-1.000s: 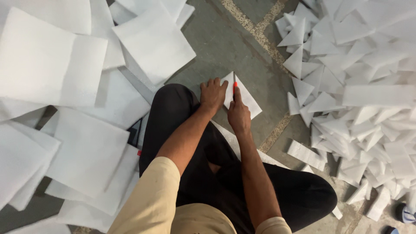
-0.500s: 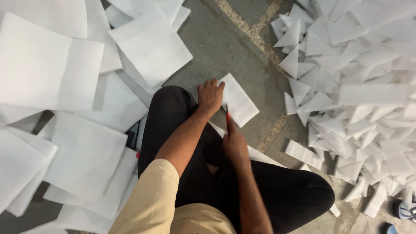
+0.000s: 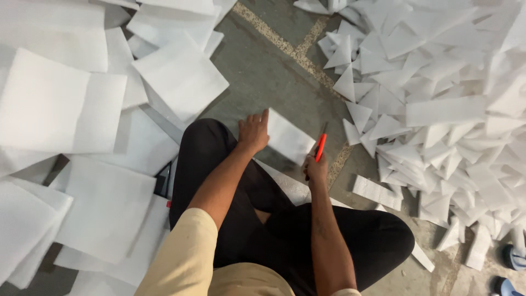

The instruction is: The person sits on the floor and uses a red utility knife to cut white foam sheets into smaller rectangular pieces. The person repeatedly picks up sheets, cuts them, and places the cut pieces aside.

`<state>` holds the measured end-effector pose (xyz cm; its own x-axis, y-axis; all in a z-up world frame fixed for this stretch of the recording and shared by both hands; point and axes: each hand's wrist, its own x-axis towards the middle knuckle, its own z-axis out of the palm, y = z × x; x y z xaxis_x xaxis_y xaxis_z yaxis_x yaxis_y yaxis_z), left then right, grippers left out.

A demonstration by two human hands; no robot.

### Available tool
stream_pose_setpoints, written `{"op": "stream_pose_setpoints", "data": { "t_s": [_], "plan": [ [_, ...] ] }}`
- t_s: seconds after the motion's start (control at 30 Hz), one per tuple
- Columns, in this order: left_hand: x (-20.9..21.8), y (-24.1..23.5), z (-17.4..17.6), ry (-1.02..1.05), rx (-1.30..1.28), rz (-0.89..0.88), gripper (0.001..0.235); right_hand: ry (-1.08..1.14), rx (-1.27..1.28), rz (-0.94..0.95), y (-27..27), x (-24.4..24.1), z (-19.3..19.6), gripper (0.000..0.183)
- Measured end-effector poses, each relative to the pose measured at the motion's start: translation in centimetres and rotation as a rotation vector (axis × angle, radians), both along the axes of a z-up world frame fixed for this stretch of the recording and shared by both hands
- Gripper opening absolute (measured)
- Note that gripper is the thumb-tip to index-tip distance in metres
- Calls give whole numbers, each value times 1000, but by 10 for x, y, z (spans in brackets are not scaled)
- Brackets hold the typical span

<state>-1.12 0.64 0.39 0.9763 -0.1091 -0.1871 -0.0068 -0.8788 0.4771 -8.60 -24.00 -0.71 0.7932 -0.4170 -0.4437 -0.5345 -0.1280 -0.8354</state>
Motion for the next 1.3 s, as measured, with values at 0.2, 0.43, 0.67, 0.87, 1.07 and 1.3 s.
{"op": "stream_pose_setpoints", "data": {
  "t_s": [0.2,0.43,0.67,0.87,1.07,1.3],
  "plan": [
    [-3,-12,-35,-79,-347,-66,67,-2,558,-47,13,-9,-1,21],
    [-17,-21,-19,212,-666,-260,86,-60,533,71,52,-16,13,21],
    [-12,-18,-4,226,-759,-236,55,-239,368,-111,44,-16,18,22],
    [-4,-18,-24,167,-620,31,53,-215,482,14,33,-15,6,25],
    [4,-36,-69,-65,-786,-134,54,-161,303,131,38,-20,24,23],
    [5,-11,-21,284,-1057,177,69,51,45,398,31,-1,35,21]
  ]
}}
